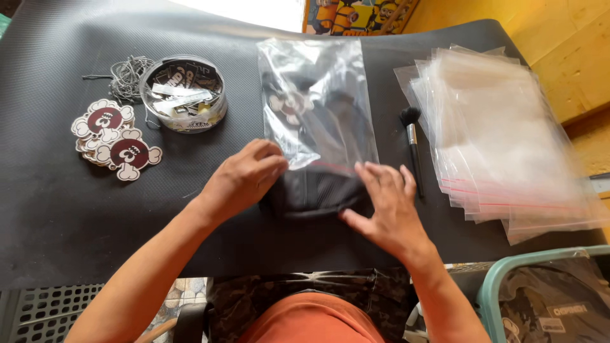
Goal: The person attaches a decorative bear-shaped tag to a small black bag using a metal chain. They then use a brush to dust the bag and the tag. Finally, the person places the bag into a clear plastic zip-lock bag, seals it, and adds a rectangular sticker to the outside of the package.
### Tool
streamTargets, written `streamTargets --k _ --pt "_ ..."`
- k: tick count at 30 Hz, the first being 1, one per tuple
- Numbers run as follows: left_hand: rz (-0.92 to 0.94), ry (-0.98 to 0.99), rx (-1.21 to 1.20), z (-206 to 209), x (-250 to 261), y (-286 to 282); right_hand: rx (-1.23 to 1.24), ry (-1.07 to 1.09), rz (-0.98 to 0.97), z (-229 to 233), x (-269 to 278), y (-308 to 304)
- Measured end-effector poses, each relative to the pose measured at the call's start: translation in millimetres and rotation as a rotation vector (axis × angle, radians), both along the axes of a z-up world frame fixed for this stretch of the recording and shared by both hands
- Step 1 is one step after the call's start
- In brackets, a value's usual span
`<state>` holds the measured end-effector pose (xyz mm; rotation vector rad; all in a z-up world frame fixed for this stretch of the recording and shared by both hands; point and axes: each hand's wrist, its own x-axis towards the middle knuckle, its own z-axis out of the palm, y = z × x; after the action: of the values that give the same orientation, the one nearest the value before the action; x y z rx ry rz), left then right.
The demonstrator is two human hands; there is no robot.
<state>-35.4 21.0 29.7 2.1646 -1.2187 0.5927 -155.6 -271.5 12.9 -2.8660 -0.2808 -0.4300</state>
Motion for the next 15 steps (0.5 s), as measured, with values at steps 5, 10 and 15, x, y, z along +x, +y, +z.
streamTargets --k 5,10,15 --pt "0.019 0.000 -0.021 -8.9 -18.1 9.0 0.015 -0.075 0.115 5.2 -12.8 37.6" --pt "0.116 -0.084 0.019 -10.0 -17.8 15.6 0.008 -0.103 0.103 3.5 -1.4 41.5" --pt "0.174 -0.200 0.080 -18.5 -12.8 14.1 0.053 -0.145 0.034 -0.5 20.6 39.3"
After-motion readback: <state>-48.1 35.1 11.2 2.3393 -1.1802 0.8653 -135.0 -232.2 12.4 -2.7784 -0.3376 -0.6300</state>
